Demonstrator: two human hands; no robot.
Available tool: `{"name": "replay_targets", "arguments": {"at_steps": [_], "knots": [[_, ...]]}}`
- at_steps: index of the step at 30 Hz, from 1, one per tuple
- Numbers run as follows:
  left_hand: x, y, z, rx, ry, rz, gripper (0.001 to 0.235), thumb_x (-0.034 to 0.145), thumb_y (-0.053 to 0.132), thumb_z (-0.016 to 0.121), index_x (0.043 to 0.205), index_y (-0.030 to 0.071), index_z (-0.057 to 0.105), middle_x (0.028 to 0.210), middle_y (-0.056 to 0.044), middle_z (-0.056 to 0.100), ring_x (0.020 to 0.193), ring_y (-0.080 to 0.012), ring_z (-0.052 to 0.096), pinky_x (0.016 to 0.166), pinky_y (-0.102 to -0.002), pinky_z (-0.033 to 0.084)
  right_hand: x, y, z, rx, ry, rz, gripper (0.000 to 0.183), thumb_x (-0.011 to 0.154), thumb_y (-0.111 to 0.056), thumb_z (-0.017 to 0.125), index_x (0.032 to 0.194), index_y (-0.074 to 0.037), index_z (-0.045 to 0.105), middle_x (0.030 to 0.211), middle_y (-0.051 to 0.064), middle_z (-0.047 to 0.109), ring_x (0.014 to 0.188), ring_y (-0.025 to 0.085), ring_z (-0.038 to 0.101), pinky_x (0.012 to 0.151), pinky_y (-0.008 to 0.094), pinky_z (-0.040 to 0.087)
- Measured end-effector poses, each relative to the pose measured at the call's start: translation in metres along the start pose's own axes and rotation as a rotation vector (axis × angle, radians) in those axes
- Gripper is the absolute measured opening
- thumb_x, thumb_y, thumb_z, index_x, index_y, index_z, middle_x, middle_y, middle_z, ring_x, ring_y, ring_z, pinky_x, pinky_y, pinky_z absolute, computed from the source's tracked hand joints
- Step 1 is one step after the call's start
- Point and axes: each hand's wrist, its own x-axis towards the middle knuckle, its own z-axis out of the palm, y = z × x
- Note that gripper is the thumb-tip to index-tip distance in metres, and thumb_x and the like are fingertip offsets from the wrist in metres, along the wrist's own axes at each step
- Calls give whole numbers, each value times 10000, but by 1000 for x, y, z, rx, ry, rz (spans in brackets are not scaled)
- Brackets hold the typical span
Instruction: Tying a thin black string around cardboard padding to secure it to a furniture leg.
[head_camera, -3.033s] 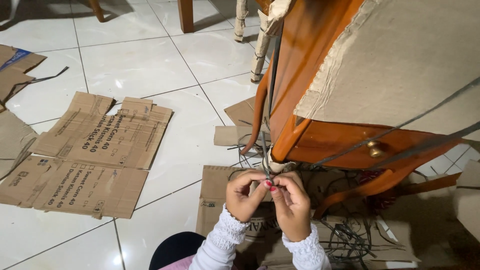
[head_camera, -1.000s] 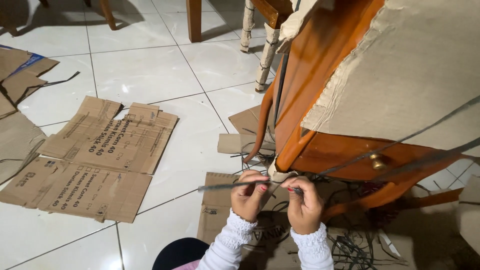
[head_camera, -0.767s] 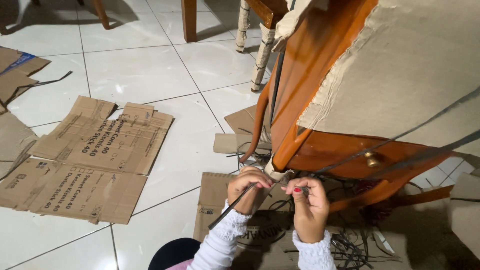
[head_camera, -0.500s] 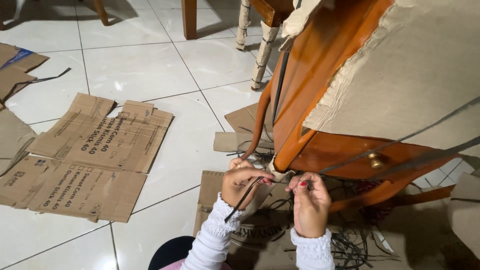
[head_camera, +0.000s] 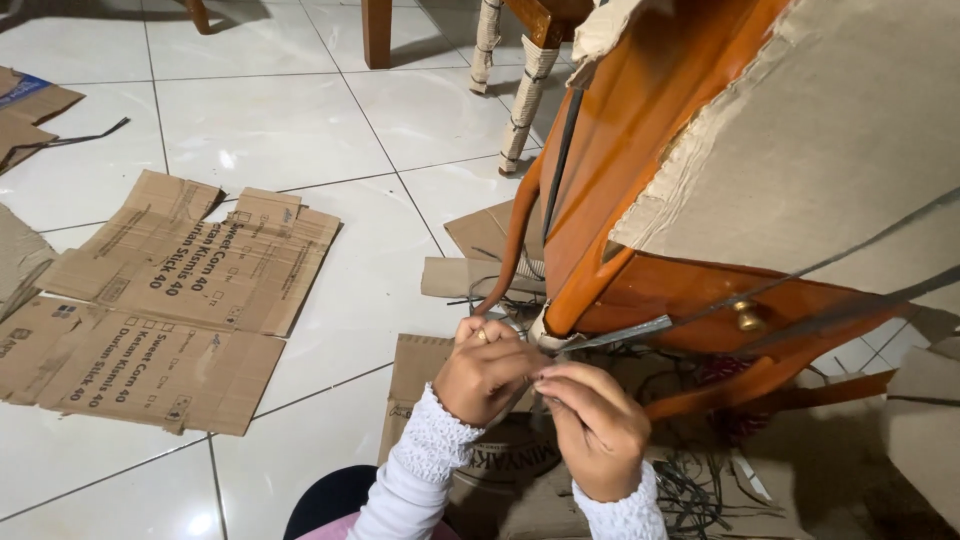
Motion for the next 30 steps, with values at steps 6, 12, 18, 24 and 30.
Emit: {"name": "replay_targets", "arguments": {"at_steps": [6, 12, 18, 24, 30], "knots": [[-2, -4, 6, 150, 60, 148, 112, 1044, 152, 609, 1011, 155, 715, 1059, 52, 725, 916, -189, 635, 792, -372, 313, -19, 28, 14, 103, 79, 71, 194, 974, -76, 655, 1153, -11, 616, 1108, 148, 725, 1063, 255, 726, 790, 284, 635], [-11, -12, 10, -37, 60, -15, 240, 916, -20, 593, 1031, 185, 642, 934, 80, 723, 945, -165, 682, 923, -367, 301, -29, 43, 17, -45, 100, -21, 69, 925, -9, 703, 991, 10, 712, 999, 163, 728, 909, 270, 738, 847, 353, 650], [-2, 4, 7, -171, 245, -193, 172, 1002, 260, 615, 948, 127, 711, 859, 22, 759, 738, -154, 718, 854, -342, 417, -35, 29, 28, -73, 184, 87, 59, 945, -12, 681, 977, 6, 727, 913, 135, 744, 799, 236, 733, 730, 326, 629], [2, 21, -4, -105, 225, -217, 139, 996, 183, 583, 998, 112, 702, 915, 3, 786, 738, -144, 729, 811, -331, 399, -48, 24, 46, -57, 265, 253, 113, 961, -43, 673, 1026, 7, 751, 968, 144, 738, 836, 239, 744, 750, 334, 664], [10, 42, -21, 65, 124, -145, 284, 922, 182, 501, 1153, 90, 637, 1024, -33, 801, 848, -194, 779, 870, -369, 437, -58, 14, 48, 149, 279, 592, 207, 976, -73, 646, 1118, 17, 766, 1122, 72, 582, 800, 125, 627, 646, 241, 523]]}}
